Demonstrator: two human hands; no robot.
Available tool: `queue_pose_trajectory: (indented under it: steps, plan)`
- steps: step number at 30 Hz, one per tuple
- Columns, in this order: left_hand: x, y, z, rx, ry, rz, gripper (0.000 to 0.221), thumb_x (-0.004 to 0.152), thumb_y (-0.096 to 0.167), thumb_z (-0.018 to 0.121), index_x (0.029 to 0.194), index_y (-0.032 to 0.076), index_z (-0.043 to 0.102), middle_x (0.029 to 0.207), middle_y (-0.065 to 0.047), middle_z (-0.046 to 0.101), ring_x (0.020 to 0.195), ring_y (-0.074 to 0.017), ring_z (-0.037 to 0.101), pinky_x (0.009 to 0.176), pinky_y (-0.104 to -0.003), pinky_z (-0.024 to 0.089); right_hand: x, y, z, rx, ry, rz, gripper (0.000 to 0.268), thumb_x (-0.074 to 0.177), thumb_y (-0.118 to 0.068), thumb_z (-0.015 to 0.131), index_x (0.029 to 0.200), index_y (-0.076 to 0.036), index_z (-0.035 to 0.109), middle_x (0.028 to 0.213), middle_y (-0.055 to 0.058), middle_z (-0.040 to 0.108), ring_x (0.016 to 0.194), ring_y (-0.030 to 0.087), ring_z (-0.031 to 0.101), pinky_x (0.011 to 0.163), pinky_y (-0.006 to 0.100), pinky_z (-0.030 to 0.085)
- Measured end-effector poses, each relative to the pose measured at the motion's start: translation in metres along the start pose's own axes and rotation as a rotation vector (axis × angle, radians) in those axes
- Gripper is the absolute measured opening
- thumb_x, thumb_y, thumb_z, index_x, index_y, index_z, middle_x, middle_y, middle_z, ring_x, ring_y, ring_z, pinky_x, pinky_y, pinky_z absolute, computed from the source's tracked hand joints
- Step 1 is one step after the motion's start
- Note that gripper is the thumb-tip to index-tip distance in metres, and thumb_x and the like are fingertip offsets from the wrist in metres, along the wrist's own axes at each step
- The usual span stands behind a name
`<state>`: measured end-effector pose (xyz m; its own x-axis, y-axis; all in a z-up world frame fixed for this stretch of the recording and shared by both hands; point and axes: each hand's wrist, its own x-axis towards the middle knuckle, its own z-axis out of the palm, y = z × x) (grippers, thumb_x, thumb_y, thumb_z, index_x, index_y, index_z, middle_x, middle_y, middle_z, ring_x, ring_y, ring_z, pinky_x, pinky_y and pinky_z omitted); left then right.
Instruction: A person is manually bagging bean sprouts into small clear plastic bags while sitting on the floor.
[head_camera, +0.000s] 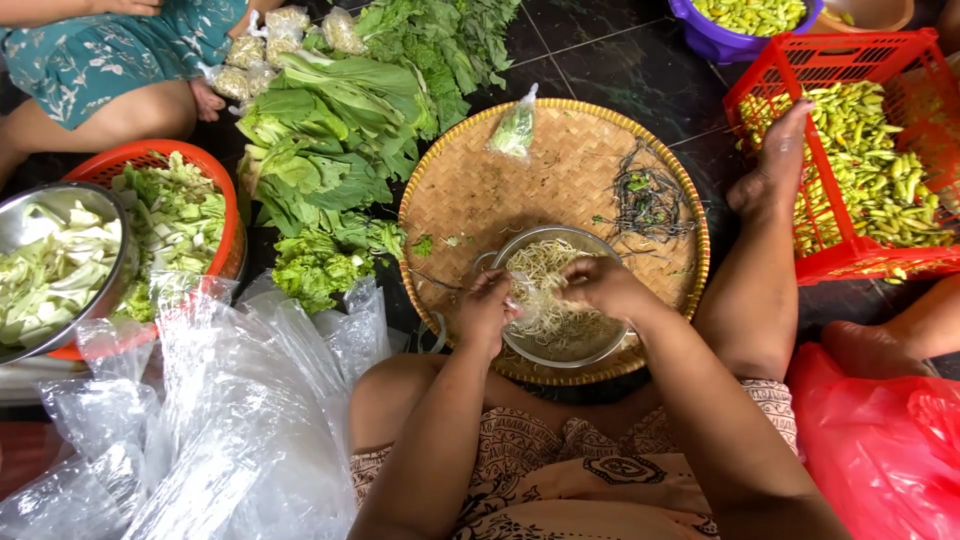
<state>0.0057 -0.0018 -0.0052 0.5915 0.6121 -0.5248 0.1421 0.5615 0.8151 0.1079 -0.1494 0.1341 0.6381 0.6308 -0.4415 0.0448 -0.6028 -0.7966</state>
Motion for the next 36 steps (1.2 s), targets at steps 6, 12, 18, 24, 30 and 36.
queue_pose_trajectory:
  steps: [6,12,18,24,30,36]
  plan:
    - [-0.024,0.017,0.014,-0.172,-0.077,-0.026,0.014,0.092,0.019,0.069,0.103,0.01,0.069,0.061,-0.008,0.052,0.05,-0.0156,0.062,0.061,-0.037,0.068,0.03,0.03,0.043,0.131,0.03,-0.08,0.034,0.091,-0.009,0.069,0.122,0.005,0.07,0.103,0.024,0.071,0.094,0.029,0.068,0.08,0.042,0.055]
    - [-0.026,0.01,0.005,-0.05,-0.069,0.148,0.025,0.095,0.013,0.069,0.115,-0.001,0.064,0.074,-0.014,0.06,0.059,-0.0187,0.065,0.066,-0.04,0.066,0.039,0.036,0.049,-0.339,0.003,-0.099,0.046,0.088,-0.018,0.07,0.134,-0.012,0.069,0.109,0.018,0.076,0.099,0.034,0.075,0.08,0.043,0.06]
    - [-0.028,0.011,0.004,-0.001,-0.095,0.142,0.04,0.088,0.014,0.075,0.123,0.001,0.061,0.08,-0.002,0.044,0.066,-0.0113,0.059,0.065,-0.032,0.065,0.025,0.018,0.036,-0.137,0.17,-0.212,0.021,0.084,-0.007,0.072,0.103,-0.011,0.08,0.094,0.02,0.078,0.092,0.039,0.075,0.08,0.045,0.059]
    - [-0.038,0.021,0.008,-0.031,-0.057,0.1,0.041,0.089,0.013,0.072,0.128,0.006,0.059,0.089,-0.001,0.045,0.076,-0.0096,0.054,0.064,-0.026,0.063,0.04,0.045,0.017,-0.602,0.275,-0.082,0.018,0.084,-0.034,0.073,0.099,-0.03,0.082,0.102,0.005,0.076,0.096,0.033,0.075,0.084,0.047,0.06]
    - [-0.045,0.028,0.007,0.017,-0.083,0.106,0.037,0.089,0.006,0.067,0.125,0.005,0.059,0.087,-0.001,0.042,0.074,-0.0097,0.053,0.064,-0.023,0.062,0.037,0.051,0.039,-0.117,0.13,0.03,0.032,0.091,-0.03,0.067,0.113,-0.01,0.079,0.1,0.018,0.077,0.095,0.034,0.074,0.086,0.044,0.056]
    - [-0.019,0.0,0.002,0.209,-0.063,0.11,0.04,0.086,0.014,0.074,0.125,0.01,0.064,0.089,-0.008,0.052,0.08,-0.0182,0.063,0.064,-0.036,0.067,0.054,0.06,0.054,0.168,0.195,-0.059,0.027,0.084,-0.022,0.082,0.105,-0.005,0.079,0.095,0.02,0.074,0.091,0.032,0.068,0.085,0.042,0.053]
